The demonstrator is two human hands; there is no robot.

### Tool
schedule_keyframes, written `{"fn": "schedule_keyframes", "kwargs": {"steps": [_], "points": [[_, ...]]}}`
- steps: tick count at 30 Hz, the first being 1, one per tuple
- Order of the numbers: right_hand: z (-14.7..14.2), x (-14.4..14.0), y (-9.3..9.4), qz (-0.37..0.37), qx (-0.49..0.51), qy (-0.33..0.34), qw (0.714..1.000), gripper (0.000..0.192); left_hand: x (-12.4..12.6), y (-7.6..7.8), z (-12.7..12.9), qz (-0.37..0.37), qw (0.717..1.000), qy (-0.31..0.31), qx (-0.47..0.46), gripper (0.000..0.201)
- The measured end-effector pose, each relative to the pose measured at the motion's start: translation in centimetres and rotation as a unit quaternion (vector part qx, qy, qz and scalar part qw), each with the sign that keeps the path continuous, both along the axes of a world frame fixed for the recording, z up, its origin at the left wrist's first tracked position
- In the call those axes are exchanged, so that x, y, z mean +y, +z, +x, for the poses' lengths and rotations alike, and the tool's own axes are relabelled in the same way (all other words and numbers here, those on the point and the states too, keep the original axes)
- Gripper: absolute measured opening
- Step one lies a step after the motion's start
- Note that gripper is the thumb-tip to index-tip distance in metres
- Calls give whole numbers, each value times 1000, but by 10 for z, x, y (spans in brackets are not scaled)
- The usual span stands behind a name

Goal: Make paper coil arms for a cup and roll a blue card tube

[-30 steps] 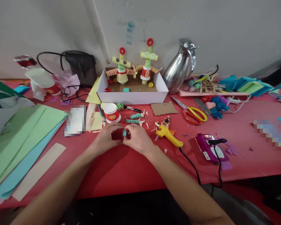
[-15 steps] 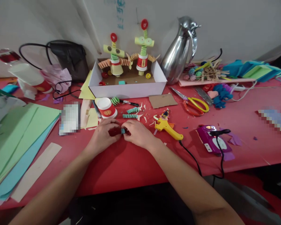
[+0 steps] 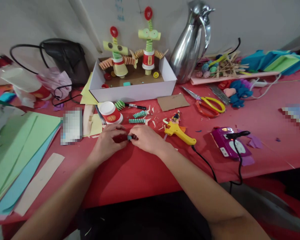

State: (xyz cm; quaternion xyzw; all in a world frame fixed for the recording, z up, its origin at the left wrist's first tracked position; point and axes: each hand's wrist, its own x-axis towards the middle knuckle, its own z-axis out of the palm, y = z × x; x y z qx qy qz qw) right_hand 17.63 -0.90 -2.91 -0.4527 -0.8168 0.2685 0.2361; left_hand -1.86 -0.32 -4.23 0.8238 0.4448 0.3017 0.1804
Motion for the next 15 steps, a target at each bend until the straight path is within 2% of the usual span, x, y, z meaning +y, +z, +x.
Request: {"fn": "schedule_keyframes", "kwargs": {"steps": [9,15], "points": [[-3,-4,-9,18,9,2,1000,9,-2,6,-3,22,1000,-19,10,16],[-4,-6,-5,0,13,14,1000,9,-3,7,-4,19,1000,-21,5,16]]}}
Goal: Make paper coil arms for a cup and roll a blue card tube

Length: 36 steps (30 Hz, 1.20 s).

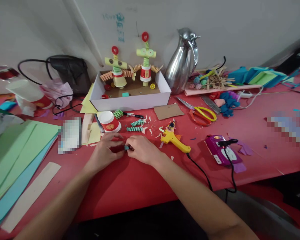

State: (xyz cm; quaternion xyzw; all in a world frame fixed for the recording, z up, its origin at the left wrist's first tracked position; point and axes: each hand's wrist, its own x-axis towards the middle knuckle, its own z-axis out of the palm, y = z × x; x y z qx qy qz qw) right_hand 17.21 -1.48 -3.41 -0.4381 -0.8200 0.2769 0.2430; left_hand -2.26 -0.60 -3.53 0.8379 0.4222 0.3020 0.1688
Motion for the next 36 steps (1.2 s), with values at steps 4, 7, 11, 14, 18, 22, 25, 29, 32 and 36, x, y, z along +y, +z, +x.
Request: {"fn": "schedule_keyframes", "kwargs": {"steps": [4,7,11,14,18,22,25,29,32,36], "points": [[0,0,2,8,-6,-2,1000,9,1,0,-1,-6,1000,-3,0,19],[-1,-1,-1,-4,-18,2,1000,7,4,2,-5,-58,998,-33,16,19],[-1,-2,-2,-27,4,-8,1000,9,7,6,-14,-130,991,15,-20,23],[1,-3,0,-30,43,-24,998,10,6,10,-17,-140,977,99,-125,11],[3,-2,0,9,6,-30,999,9,5,13,-13,-150,946,178,-226,14],[1,-2,-3,18,-38,-15,999,12,2,17,-8,-171,927,196,-270,12],[0,-3,-2,15,5,-38,999,12,0,19,-7,-174,928,197,-265,13],[-1,-4,-2,17,-20,-39,999,12,0,17,-7,-167,929,199,-264,15],[-2,-4,-3,-17,2,-44,999,13,1,13,-8,-174,931,193,-256,17],[-2,-4,6,-135,227,-104,959,12,1,11,-9,-209,936,130,-250,21]]}}
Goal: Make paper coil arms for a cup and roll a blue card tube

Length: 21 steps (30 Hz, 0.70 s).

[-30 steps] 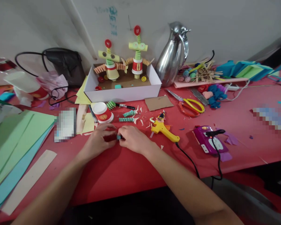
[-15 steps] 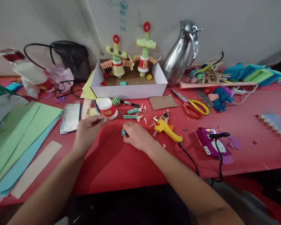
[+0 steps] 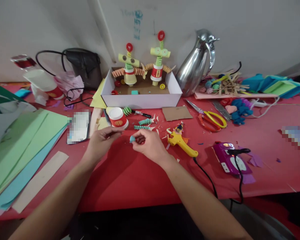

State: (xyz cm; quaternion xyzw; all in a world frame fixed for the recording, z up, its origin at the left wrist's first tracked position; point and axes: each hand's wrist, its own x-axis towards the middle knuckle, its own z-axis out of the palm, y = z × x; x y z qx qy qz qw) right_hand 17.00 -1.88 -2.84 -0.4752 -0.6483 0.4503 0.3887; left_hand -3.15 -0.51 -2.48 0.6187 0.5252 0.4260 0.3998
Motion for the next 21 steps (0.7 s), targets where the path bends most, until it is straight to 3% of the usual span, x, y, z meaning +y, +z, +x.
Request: {"fn": "schedule_keyframes", "kwargs": {"steps": [3,6,12,17,21], "points": [[0,2,8,-104,189,2,977,20,-4,2,2,-47,991,-114,-59,40],[0,3,10,-191,287,43,938,21,-7,4,5,-43,979,-166,-109,36],[0,2,4,-280,372,81,881,31,-8,-1,7,-27,977,-157,-144,32],[-1,3,3,-301,383,98,868,42,-10,-3,8,-55,968,-157,-185,19],[-3,3,3,-307,407,107,854,35,-12,-2,10,-52,965,-148,-211,18]]}}
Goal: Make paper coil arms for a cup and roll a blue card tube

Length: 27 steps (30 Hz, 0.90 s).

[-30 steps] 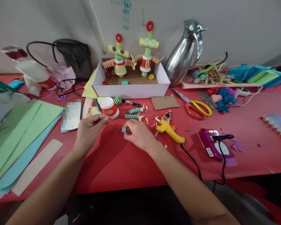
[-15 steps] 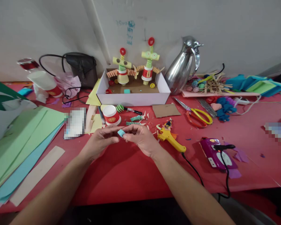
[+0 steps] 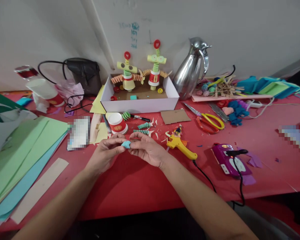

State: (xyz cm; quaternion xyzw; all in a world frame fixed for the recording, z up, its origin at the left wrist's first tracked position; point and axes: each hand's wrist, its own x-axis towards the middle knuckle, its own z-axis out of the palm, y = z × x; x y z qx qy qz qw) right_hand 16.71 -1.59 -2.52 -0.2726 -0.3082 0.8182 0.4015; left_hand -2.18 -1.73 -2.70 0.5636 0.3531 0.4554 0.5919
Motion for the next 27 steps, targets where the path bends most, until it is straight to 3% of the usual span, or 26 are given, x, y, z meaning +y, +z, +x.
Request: {"fn": "schedule_keyframes", "kwargs": {"steps": [7,18,27], "points": [[-4,-2,-2,-5,24,-3,1000,30,-1,2,3,27,999,27,7,16],[-10,-5,-5,-19,81,-8,996,33,-8,2,4,146,982,83,91,18],[-12,-5,-4,-29,76,-8,997,35,-9,2,5,154,981,96,75,19]]}}
